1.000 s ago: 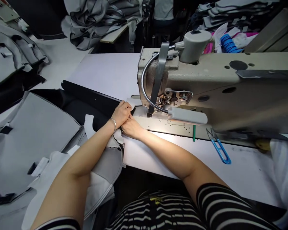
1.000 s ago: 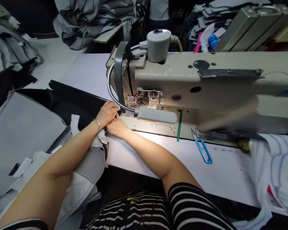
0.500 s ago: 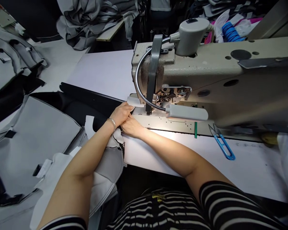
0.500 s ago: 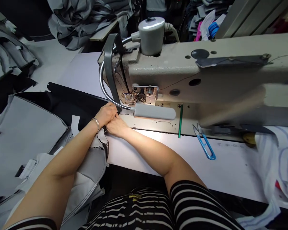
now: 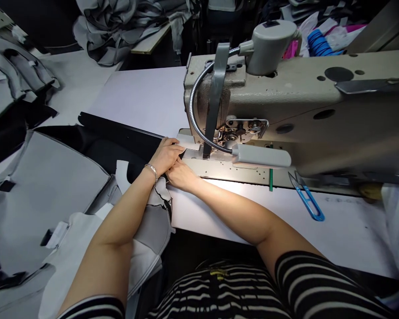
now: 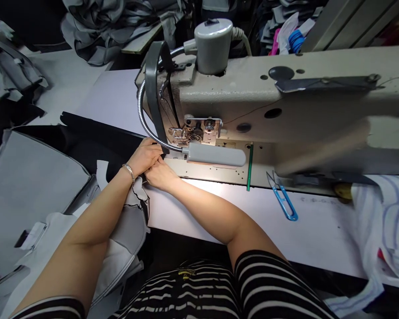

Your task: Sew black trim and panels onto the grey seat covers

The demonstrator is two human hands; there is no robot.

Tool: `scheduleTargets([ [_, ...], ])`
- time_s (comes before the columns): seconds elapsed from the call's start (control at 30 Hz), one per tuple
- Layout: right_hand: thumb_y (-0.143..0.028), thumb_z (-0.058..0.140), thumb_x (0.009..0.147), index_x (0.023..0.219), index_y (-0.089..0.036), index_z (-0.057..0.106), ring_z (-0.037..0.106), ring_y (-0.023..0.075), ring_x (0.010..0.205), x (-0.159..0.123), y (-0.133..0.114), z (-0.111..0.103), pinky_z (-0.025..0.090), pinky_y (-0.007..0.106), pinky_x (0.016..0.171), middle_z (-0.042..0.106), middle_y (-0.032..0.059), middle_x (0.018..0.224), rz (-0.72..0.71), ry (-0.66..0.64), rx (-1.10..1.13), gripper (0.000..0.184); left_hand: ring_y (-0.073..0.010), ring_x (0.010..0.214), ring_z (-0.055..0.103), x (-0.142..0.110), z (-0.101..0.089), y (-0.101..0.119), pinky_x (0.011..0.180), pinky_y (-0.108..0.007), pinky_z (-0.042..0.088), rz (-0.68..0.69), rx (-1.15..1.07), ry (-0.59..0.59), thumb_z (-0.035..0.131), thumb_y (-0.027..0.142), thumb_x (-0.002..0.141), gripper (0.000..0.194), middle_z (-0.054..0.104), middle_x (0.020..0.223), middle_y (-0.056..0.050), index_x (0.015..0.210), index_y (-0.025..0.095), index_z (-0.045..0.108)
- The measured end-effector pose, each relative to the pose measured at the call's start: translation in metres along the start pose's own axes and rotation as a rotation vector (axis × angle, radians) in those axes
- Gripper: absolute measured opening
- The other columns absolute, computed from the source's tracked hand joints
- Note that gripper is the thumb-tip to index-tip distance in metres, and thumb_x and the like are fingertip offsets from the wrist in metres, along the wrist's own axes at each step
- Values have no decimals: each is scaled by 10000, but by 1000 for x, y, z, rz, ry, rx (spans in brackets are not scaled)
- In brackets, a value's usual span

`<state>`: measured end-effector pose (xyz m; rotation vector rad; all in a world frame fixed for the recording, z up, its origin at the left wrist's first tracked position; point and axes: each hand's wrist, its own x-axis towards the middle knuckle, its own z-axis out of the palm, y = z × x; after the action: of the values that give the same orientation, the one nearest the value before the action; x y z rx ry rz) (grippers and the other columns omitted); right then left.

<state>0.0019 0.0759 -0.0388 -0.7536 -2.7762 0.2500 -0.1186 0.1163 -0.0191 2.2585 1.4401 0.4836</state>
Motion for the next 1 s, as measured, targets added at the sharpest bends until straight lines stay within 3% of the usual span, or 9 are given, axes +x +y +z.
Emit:
scheduleTargets([
  [0.13, -145, 451, 859, 1065, -9, 627, 585, 278, 1025, -1, -3, -5, 355, 411, 1003, 662, 200, 1013, 40, -58, 31, 303, -205, 1170, 487, 0, 4, -6, 1042, -385, 395, 36, 81, 10, 513, 219, 841, 125, 651, 1044, -73, 867, 186, 631],
  [0.27, -166, 482, 852, 1057, -33, 643, 580, 273, 1046, -2, -4, -12, 341, 406, 1018, 665, 189, 1028, 49, -88, 15, 292, -225, 1178, 483, 1, 11, -5, 1059, -434, 360, 17, 155, 53, 537, 217, 841, 142, 662, 1073, -65, 903, 192, 662],
  [0.6, -156, 519, 828, 1063, -31, 632, 597, 239, 1022, -16, 16, -41, 398, 316, 925, 658, 196, 1059, 100, -232, 2, 289, -248, 1114, 522, 21, 10, 33, 1010, -419, 400, -41, 199, 43, 515, 133, 798, 181, 691, 921, -85, 791, 171, 692],
  [0.8, -106, 463, 840, 1008, -74, 640, 606, 219, 995, -25, 24, -57, 351, 359, 973, 671, 161, 1037, 150, -301, 44, 246, -278, 1091, 537, 33, 13, 50, 973, -435, 409, -56, 202, 70, 527, 107, 782, 187, 688, 960, -100, 829, 161, 700],
  [1.0, -68, 436, 839, 1038, -85, 614, 577, 233, 1046, -38, 17, -69, 351, 445, 980, 655, 155, 1077, 165, -331, 75, 268, -273, 1098, 527, 26, 16, 61, 987, -435, 383, -38, 236, 15, 512, 118, 800, 220, 683, 1024, -88, 881, 176, 709],
])
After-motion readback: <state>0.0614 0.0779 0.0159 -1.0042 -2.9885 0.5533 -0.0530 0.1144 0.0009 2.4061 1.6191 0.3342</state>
